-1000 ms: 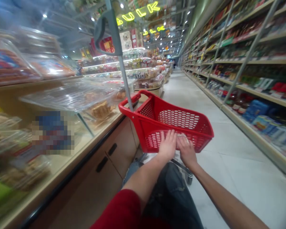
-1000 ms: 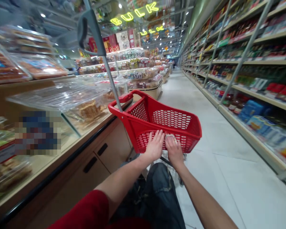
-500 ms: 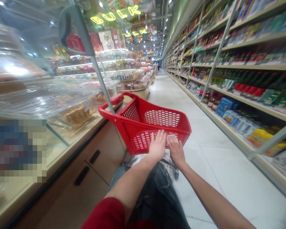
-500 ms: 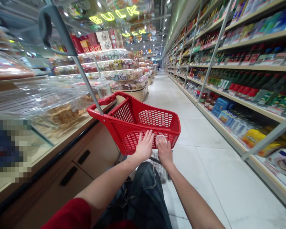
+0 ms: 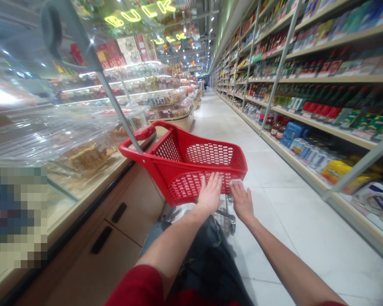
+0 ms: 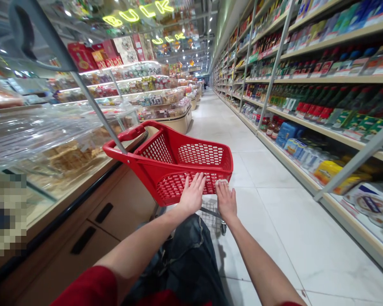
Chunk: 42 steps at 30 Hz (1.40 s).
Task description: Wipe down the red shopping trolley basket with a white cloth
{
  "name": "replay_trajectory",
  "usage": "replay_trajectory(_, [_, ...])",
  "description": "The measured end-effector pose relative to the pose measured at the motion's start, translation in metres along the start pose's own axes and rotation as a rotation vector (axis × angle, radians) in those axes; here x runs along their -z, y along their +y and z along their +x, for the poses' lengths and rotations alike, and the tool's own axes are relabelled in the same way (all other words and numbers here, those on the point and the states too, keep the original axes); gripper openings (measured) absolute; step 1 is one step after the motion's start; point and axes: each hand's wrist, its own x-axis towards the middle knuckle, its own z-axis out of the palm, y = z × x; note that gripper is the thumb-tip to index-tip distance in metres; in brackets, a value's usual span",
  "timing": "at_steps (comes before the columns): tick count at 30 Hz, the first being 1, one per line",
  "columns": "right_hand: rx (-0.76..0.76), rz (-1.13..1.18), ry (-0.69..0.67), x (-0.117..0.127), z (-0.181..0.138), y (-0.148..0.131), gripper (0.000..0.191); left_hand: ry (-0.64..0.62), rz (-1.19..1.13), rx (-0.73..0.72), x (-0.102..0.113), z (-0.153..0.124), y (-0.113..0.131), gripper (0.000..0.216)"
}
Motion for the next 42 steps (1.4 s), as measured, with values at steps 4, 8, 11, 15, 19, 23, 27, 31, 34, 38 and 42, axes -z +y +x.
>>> replay_trajectory(4, [-0.004, 0.017, 0.076, 0.008, 0.009, 0.0, 0.049, -0.004, 0.016, -0.014, -0.001, 0.003, 0.002, 0.067])
replay_trajectory(8, [-0.1, 0.009, 0.188, 0.019, 0.033, 0.009, 0.046, 0.026, 0.009, -0.005, -0.001, 0.004, 0.001, 0.066])
replay_trajectory(11, [-0.137, -0.002, 0.128, 0.015, 0.028, 0.011, 0.045, 0.012, 0.007, -0.001, 0.0, 0.002, -0.001, 0.062])
replay_trajectory(15, [-0.097, 0.015, 0.054, 0.005, 0.01, -0.003, 0.049, -0.009, 0.021, 0.016, 0.001, -0.005, -0.008, 0.061])
replay_trajectory(19, [0.009, 0.066, 0.136, 0.01, 0.033, -0.028, 0.046, 0.002, 0.011, 0.073, 0.0, -0.01, -0.026, 0.06])
replay_trajectory(23, [0.031, 0.067, 0.155, 0.01, 0.063, -0.048, 0.044, 0.02, 0.031, 0.124, -0.002, -0.015, -0.044, 0.062])
replay_trajectory(27, [0.102, 0.064, 0.057, -0.005, 0.046, -0.055, 0.046, 0.025, 0.048, 0.136, -0.008, -0.021, -0.051, 0.062])
replay_trajectory(31, [0.151, 0.074, 0.036, -0.005, 0.034, -0.064, 0.047, 0.031, 0.031, 0.137, -0.01, -0.026, -0.054, 0.061])
replay_trajectory(34, [0.166, 0.09, 0.125, 0.009, 0.056, -0.074, 0.043, 0.042, 0.023, 0.158, -0.008, -0.027, -0.059, 0.06])
replay_trajectory(38, [0.155, 0.091, 0.179, 0.015, 0.086, -0.085, 0.044, 0.05, 0.04, 0.176, -0.003, -0.027, -0.069, 0.062])
replay_trajectory(42, [0.217, 0.089, 0.033, -0.002, 0.069, -0.087, 0.044, 0.039, 0.046, 0.179, -0.005, -0.032, -0.072, 0.061])
